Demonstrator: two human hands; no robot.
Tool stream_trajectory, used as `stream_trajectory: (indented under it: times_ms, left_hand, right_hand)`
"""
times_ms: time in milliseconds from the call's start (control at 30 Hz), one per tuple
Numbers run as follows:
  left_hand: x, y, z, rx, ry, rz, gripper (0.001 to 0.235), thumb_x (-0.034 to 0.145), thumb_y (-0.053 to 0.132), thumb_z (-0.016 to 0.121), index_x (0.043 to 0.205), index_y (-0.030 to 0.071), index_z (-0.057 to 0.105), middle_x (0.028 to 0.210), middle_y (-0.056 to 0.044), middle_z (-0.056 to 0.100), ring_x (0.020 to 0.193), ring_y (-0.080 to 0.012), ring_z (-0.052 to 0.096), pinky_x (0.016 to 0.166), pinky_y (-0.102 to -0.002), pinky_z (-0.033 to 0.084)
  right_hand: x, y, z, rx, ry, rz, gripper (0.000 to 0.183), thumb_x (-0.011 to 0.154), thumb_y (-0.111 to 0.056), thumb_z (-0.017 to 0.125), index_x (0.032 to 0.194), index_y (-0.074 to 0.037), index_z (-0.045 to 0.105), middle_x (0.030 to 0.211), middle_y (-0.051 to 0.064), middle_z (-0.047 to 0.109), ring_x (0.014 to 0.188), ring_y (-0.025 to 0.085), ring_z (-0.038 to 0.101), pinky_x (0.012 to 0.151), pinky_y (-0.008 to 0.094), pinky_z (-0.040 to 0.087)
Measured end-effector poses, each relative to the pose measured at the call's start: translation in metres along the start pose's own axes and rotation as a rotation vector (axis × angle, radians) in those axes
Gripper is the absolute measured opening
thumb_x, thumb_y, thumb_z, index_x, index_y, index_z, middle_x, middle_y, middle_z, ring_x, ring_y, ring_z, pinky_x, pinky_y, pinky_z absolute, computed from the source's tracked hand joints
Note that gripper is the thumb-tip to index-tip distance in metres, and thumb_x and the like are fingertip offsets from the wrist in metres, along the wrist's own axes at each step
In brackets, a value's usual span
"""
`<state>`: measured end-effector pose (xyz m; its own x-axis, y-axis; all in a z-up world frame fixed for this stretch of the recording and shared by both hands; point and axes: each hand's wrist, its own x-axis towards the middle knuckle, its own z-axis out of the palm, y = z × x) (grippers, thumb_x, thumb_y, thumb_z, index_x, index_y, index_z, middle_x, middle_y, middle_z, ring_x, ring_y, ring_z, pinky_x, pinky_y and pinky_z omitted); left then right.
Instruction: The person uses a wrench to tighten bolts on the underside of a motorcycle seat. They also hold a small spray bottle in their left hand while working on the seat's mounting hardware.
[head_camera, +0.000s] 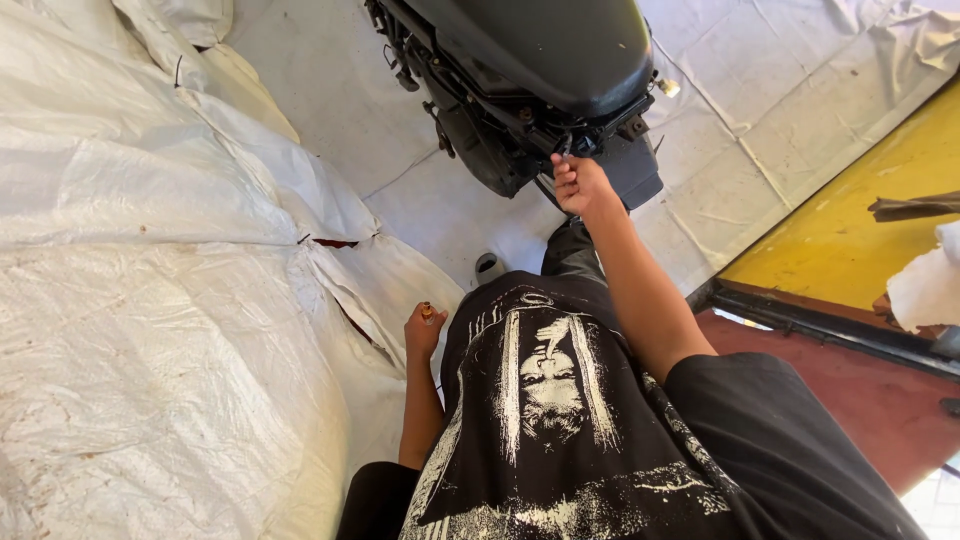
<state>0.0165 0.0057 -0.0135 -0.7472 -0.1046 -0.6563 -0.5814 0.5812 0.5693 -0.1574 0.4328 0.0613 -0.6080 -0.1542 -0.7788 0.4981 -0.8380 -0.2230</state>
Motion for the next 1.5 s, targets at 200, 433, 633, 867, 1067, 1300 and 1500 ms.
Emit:
stream_trajectory:
  times_ms: [200,433,633,867,1067,1300,1500]
  left_hand:
    - [0.006,0.011,-0.001,-0.013,0.001,-0.014,0.029,0.084,0.04,0.077,0.09,0.016,0.063,0.079,-0.012,0.066,0.083,-0.0335,0.066,0.077,-0.041,0.05]
    - [-0.01,0.05,-0.011,-0.013,-0.008,0.02,0.031,0.086,0.037,0.077,0.094,0.011,0.063,0.089,-0.02,0.068,0.095,-0.0419,0.067,0.083,-0.047,0.051]
    - [-0.01,0.03,-0.013,-0.012,-0.03,0.078,0.028,0.085,0.037,0.077,0.092,0.013,0.063,0.084,-0.018,0.067,0.089,-0.0396,0.067,0.079,-0.046,0.05]
    - [-0.002,0.008,-0.026,0.016,0.021,0.036,0.029,0.085,0.037,0.077,0.092,0.013,0.063,0.085,-0.018,0.068,0.091,-0.0407,0.068,0.081,-0.047,0.051]
    - [-0.007,0.045,-0.027,-0.004,0.054,-0.008,0.028,0.084,0.038,0.079,0.091,0.015,0.064,0.082,-0.014,0.069,0.086,-0.036,0.068,0.079,-0.044,0.051]
    - [-0.002,0.091,-0.006,-0.077,0.15,0.017,0.029,0.085,0.039,0.08,0.09,0.015,0.063,0.08,-0.013,0.067,0.085,-0.0356,0.067,0.08,-0.044,0.05]
    - [0.004,0.098,-0.005,-0.135,0.249,0.002,0.03,0.086,0.039,0.08,0.092,0.015,0.063,0.081,-0.014,0.067,0.085,-0.0347,0.065,0.08,-0.043,0.049]
  right_hand:
    - [-0.019,0.001,0.005,-0.107,0.06,-0.006,0.028,0.109,-0.028,0.037,0.11,-0.016,0.062,0.071,-0.014,0.042,0.051,-0.008,0.044,0.039,0.003,0.026]
    - [-0.025,0.004,0.018,-0.208,0.081,-0.019,0.025,0.109,-0.028,0.04,0.112,-0.018,0.062,0.073,-0.014,0.04,0.053,-0.007,0.044,0.039,0.004,0.025]
    - [-0.019,0.01,0.013,-0.366,0.183,-0.07,0.029,0.109,-0.031,0.035,0.109,-0.02,0.062,0.071,-0.012,0.042,0.052,-0.006,0.044,0.041,0.004,0.024]
    - [-0.032,0.001,0.015,-0.361,0.183,-0.062,0.029,0.11,-0.032,0.037,0.109,-0.019,0.063,0.071,-0.011,0.043,0.052,-0.005,0.043,0.041,0.004,0.024]
    - [-0.033,-0.02,0.019,-0.272,0.108,-0.001,0.028,0.107,-0.026,0.041,0.118,-0.011,0.062,0.072,-0.009,0.045,0.051,-0.006,0.042,0.039,0.003,0.024]
    - [-0.032,-0.036,0.012,-0.404,0.064,-0.038,0.033,0.103,-0.024,0.045,0.124,-0.006,0.063,0.073,-0.008,0.048,0.051,-0.005,0.04,0.038,0.005,0.025]
    - [-0.072,-0.042,0.007,-0.452,0.029,-0.015,0.034,0.102,-0.023,0.047,0.127,-0.006,0.065,0.069,-0.007,0.042,0.049,-0.003,0.035,0.038,0.008,0.023]
